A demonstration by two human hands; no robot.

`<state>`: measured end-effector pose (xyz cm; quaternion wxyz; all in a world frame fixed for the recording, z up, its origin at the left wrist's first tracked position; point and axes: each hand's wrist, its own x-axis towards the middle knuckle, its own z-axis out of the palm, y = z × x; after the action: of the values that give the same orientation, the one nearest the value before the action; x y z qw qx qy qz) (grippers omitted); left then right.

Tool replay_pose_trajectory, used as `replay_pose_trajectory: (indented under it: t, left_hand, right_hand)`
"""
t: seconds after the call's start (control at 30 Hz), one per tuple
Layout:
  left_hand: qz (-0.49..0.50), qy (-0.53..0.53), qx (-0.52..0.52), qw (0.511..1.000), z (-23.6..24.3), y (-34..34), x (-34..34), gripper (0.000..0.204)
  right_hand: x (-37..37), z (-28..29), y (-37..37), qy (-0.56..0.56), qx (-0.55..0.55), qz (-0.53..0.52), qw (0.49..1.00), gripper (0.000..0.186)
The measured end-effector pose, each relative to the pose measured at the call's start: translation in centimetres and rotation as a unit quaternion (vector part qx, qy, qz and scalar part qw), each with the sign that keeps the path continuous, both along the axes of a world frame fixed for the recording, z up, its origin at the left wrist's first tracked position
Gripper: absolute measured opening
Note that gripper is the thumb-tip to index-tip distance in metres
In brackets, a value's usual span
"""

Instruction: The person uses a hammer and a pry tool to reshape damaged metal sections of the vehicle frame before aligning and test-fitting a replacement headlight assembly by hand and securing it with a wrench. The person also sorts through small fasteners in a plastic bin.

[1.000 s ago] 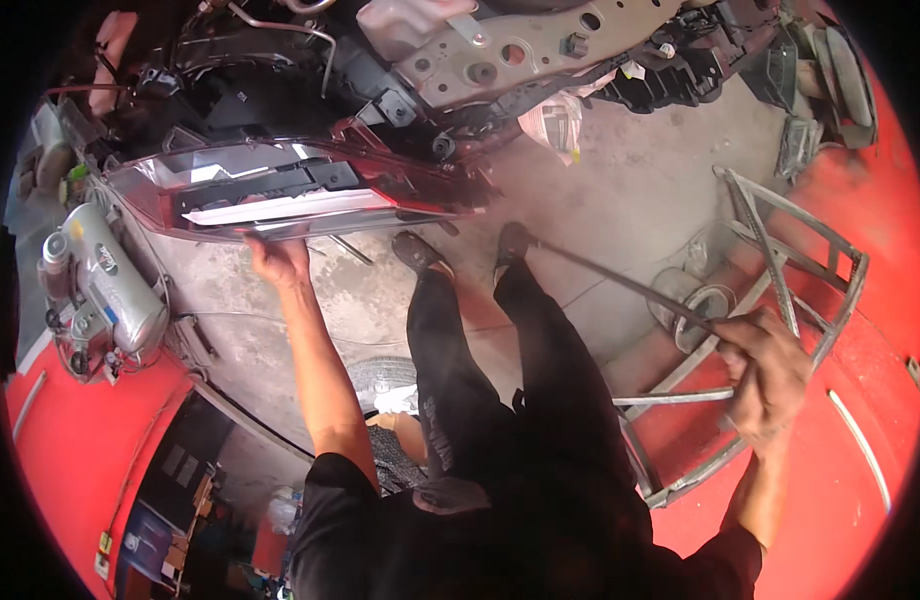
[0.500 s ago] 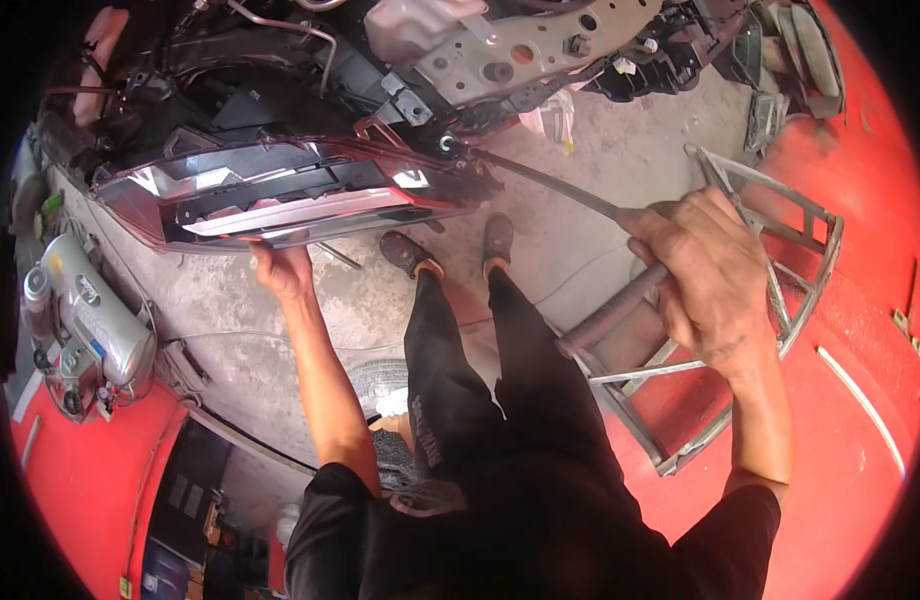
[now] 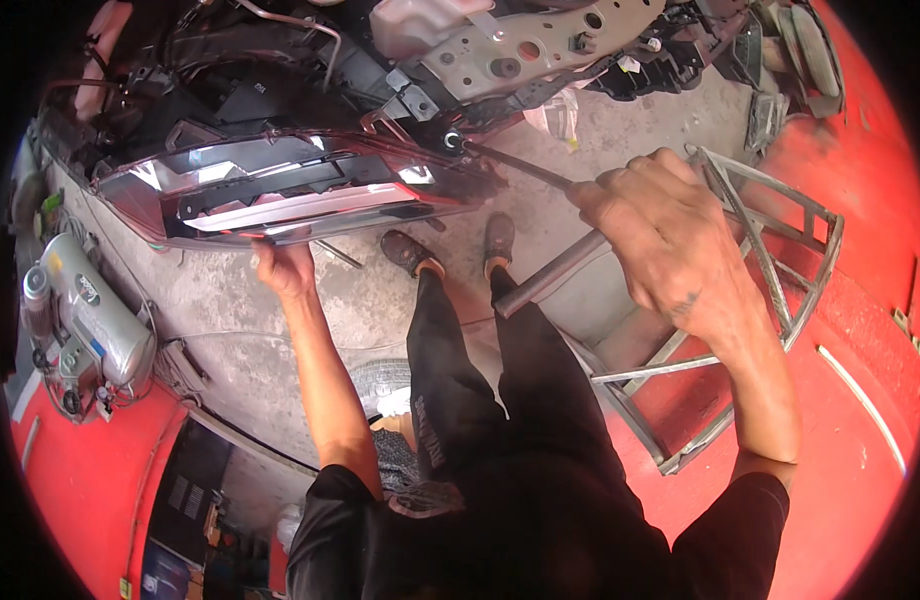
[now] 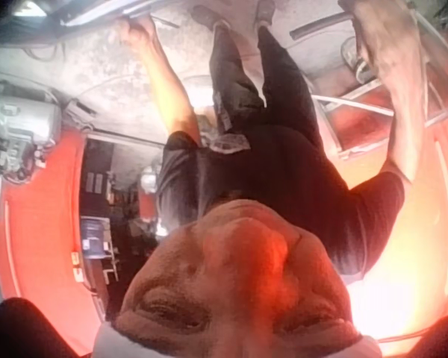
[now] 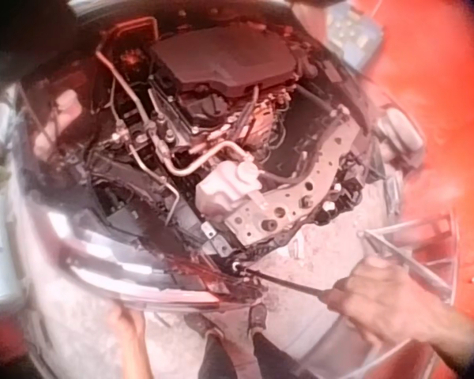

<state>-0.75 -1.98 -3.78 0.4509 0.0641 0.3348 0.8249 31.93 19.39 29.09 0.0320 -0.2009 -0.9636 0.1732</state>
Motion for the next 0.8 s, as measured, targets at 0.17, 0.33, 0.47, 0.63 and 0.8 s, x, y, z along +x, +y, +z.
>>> replay_pose_trajectory:
  t: [0.17, 0.33, 0.47, 0.63, 0.8]
  left_hand:
    - [0.008, 0.002, -0.001, 1.0, -0.1, -0.2, -0.2, 0.08]
    - [0.009, 0.002, -0.005, 1.0, -0.4, -0.5, -0.1, 0.073]
    - [-0.017, 0.009, -0.018, 1.0, -0.5, -0.6, -0.3, 0.079]
    - [0.004, 0.001, -0.025, 1.0, -0.8, -0.6, -0.1, 0.078]
    - [0.011, 0.005, -0.033, 0.999, -1.1, -0.9, -0.3, 0.091]
  right_hand:
    - [-3.8, 2.5, -1.0, -0.121, 0.129, 0.043, 0.983, 0.047]
    - [-6.4, 3.8, -2.5, -0.158, 0.106, -0.001, 0.982, 0.057]
    - [-6.3, 3.6, -1.5, -0.094, -0.058, -0.106, 0.988, 0.06]
    - [-4.8, 4.3, -0.7, -0.132, 0.015, 0.046, 0.99, 0.051]
    - [-6.0, 5.8, -1.0, -0.201, 0.171, 0.136, 0.955, 0.047]
